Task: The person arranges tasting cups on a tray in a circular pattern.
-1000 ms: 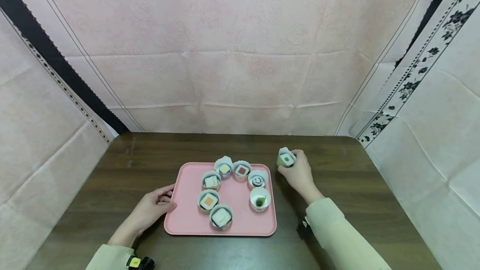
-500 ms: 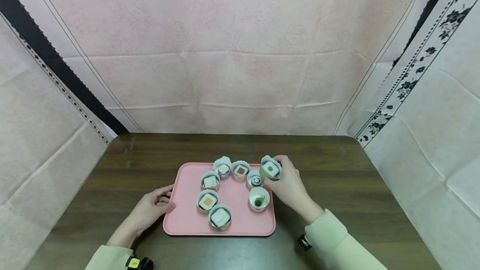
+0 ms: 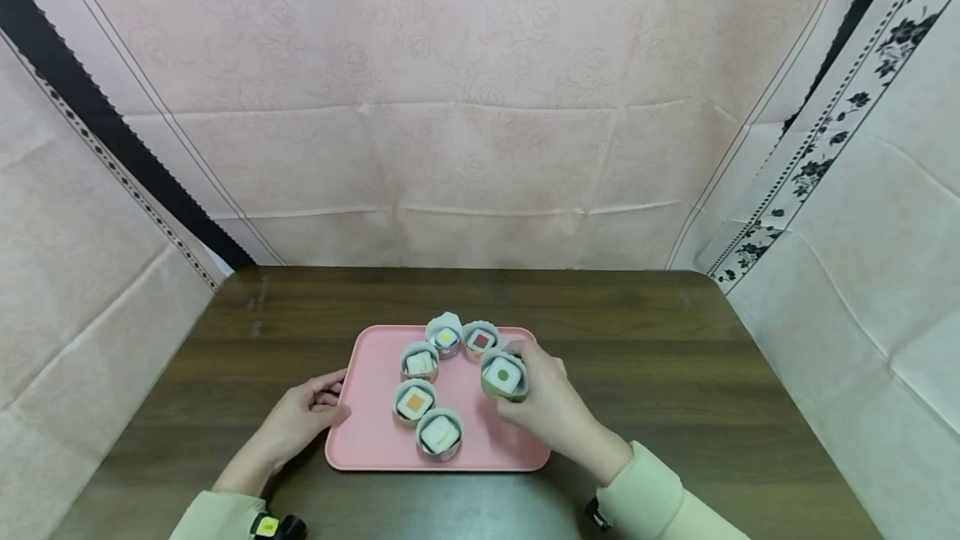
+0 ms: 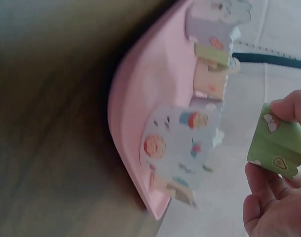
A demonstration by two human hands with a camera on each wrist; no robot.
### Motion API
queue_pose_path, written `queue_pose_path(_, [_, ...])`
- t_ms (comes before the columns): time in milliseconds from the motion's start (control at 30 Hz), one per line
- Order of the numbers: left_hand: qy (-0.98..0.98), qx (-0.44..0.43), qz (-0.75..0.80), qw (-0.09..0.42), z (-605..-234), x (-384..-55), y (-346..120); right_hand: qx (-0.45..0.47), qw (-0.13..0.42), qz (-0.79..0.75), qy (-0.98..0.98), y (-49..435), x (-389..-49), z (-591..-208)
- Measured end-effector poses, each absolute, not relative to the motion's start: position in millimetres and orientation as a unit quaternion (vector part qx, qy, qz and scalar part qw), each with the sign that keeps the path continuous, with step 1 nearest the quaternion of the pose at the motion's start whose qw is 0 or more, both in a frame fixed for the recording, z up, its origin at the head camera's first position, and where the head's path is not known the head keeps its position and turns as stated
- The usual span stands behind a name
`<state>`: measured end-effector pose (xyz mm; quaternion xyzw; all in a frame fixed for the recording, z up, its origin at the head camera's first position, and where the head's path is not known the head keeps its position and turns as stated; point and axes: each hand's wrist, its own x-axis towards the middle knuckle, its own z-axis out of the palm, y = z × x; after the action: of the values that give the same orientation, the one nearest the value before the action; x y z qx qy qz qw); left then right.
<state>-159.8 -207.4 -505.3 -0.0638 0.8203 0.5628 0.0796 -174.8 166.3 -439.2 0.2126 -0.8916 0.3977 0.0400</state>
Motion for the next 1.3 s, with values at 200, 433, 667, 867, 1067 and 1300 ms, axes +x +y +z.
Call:
queue_pose_path(200, [0.820,-0.070,0.563,0.079,-507.5,-162.0,-207.6,0.230,0.021,0.382,-0.895,155.8,-165.6,-446.9])
queue_pose_path(433, [0.821,-0.065,0.562,0.077,-508.6,-161.8,-207.7,0.268,0.006,0.352,-0.897,150.8,-161.4,-456.5])
queue_pose_path(667, [0.821,-0.059,0.563,0.074,-505.8,-160.4,-208.7,0.294,0.015,0.321,-0.900,149.2,-159.8,-458.2])
queue_pose_path(867, [0.820,-0.056,0.565,0.072,-505.9,-161.4,-209.8,0.316,0.040,0.295,-0.901,146.8,-161.4,-463.6])
queue_pose_path(1067, [0.822,-0.068,0.560,0.076,-507.0,-162.8,-208.7,0.311,0.033,0.261,-0.913,146.7,-163.5,-468.9])
queue_pose_path(1300, [0.823,-0.067,0.559,0.076,-506.8,-162.1,-207.7,0.308,0.003,0.245,-0.920,148.0,-167.4,-470.7])
